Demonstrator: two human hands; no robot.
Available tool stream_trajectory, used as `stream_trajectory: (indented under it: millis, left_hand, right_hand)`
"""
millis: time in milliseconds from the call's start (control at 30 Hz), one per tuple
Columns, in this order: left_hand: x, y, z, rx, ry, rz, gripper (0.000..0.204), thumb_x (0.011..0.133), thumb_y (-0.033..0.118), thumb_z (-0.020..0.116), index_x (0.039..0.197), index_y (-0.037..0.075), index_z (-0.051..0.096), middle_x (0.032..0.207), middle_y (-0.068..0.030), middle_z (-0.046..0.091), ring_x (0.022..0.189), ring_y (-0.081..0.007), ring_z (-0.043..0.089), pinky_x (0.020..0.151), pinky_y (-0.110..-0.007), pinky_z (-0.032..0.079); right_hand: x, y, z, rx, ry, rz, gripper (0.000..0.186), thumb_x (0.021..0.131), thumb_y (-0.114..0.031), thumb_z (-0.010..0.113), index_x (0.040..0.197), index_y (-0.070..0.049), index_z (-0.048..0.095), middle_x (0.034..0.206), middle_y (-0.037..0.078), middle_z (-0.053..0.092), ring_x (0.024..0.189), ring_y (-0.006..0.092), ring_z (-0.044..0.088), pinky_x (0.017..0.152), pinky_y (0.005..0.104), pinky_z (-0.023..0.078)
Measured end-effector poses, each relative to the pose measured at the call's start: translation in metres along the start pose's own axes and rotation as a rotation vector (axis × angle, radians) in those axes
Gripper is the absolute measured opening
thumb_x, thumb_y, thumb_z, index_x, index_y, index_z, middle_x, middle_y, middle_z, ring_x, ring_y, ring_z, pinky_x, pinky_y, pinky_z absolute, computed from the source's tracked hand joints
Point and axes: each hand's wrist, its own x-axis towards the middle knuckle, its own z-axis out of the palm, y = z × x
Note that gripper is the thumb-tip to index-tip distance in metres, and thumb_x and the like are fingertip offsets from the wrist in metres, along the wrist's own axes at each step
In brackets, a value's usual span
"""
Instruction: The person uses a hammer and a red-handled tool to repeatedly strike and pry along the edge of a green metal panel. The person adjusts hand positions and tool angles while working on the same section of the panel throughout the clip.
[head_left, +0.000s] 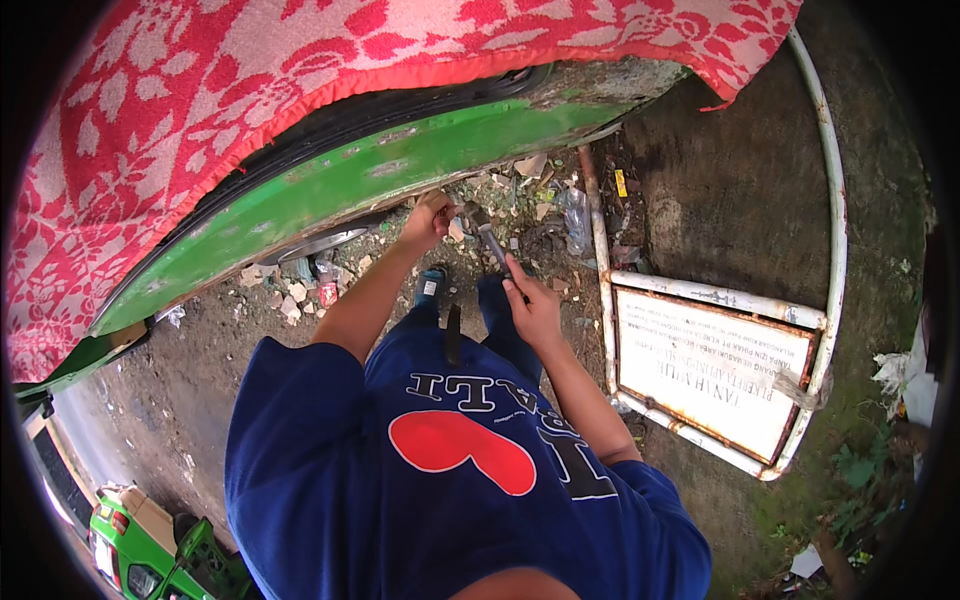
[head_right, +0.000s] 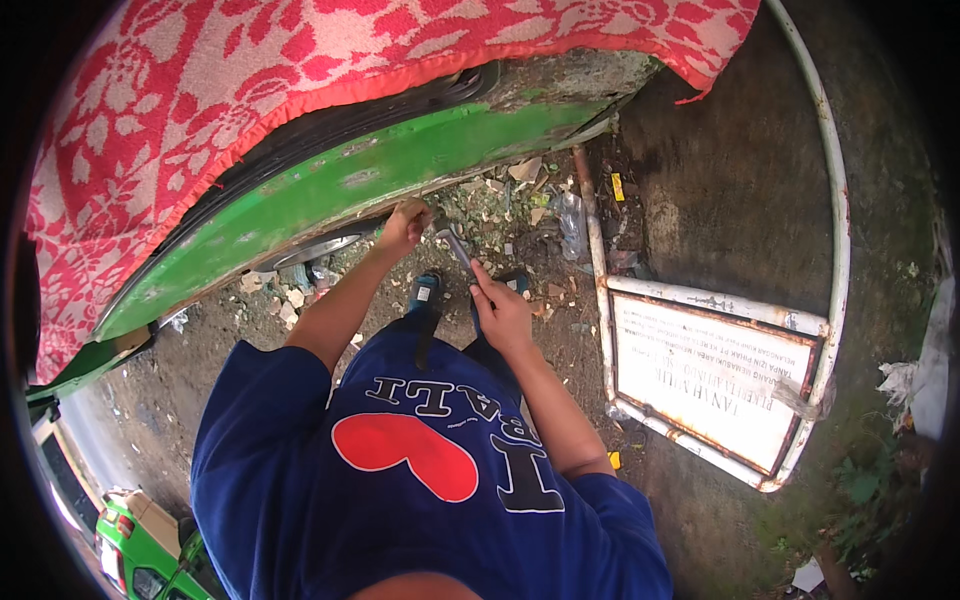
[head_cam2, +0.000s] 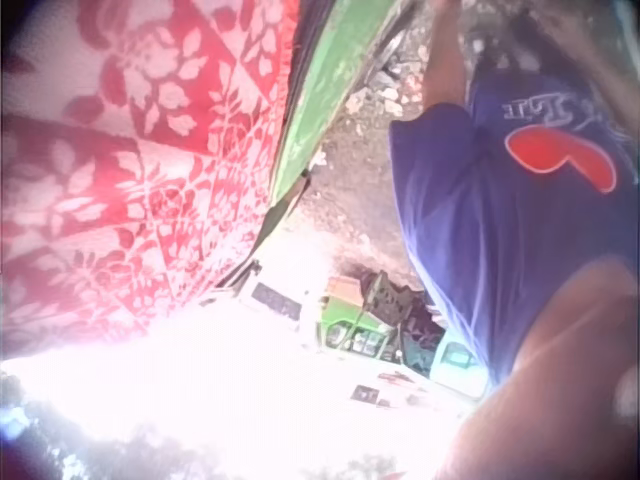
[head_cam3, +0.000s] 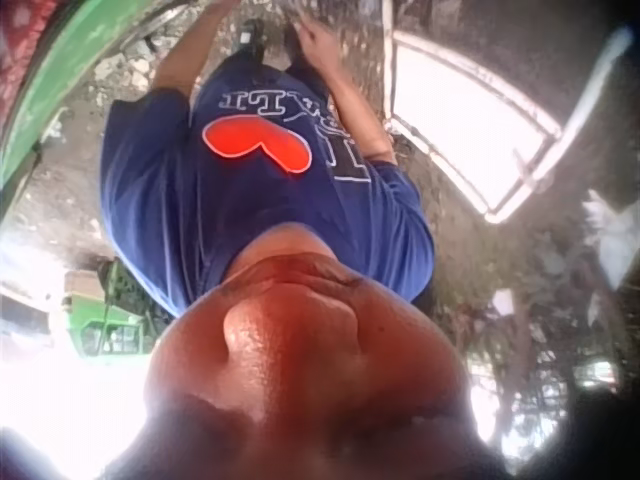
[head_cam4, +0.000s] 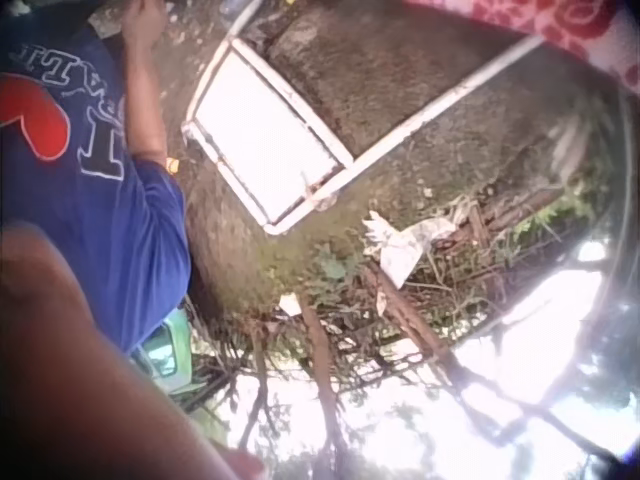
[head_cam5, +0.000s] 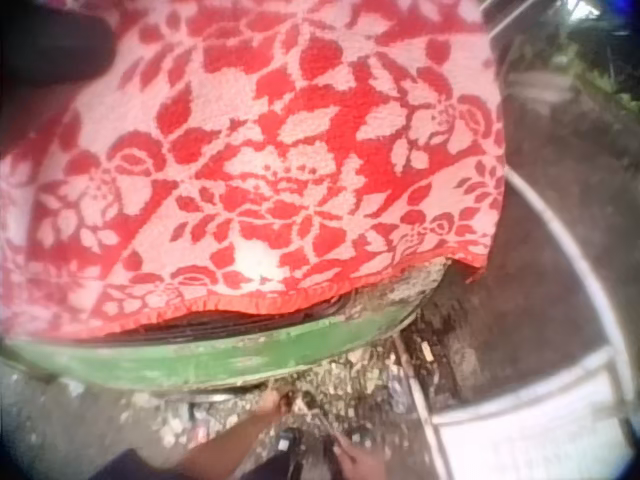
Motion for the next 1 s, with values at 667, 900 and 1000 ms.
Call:
stream_trajectory:
  millis: [667,900,1000]
  left_hand:
    - [0.008,0.017,-0.004,-0.081,0.013,-0.019,0.011,0.079,-0.001,0.068,0.086,0.001,0.060,0.087,-0.0128,0.060,0.085,-0.0348,0.056,0.077,-0.043,0.046]
    - [0.011,0.015,0.001,-0.022,0.022,-0.036,0.009,0.082,0.004,0.069,0.088,0.001,0.062,0.088,-0.0137,0.060,0.087,-0.0354,0.056,0.077,-0.043,0.046]
    - [0.013,0.016,0.002,0.003,0.024,-0.018,0.010,0.085,0.009,0.068,0.088,0.001,0.062,0.089,-0.0146,0.061,0.088,-0.0362,0.057,0.078,-0.044,0.046]
  right_hand:
    - [-0.018,-0.004,-0.009,0.089,-0.021,0.190,0.043,0.094,-0.017,0.063,0.136,-0.016,0.058,0.079,0.016,0.067,0.067,0.0214,0.063,0.068,0.0308,0.049]
    - [-0.017,-0.004,-0.007,0.083,0.011,0.078,0.043,0.094,-0.017,0.063,0.137,-0.016,0.057,0.076,0.014,0.064,0.066,0.0235,0.061,0.066,0.0343,0.049]
    - [-0.018,-0.007,-0.008,0.065,0.009,-0.008,0.042,0.093,-0.016,0.063,0.135,-0.015,0.059,0.071,0.012,0.060,0.063,0.0242,0.060,0.064,0.0348,0.048]
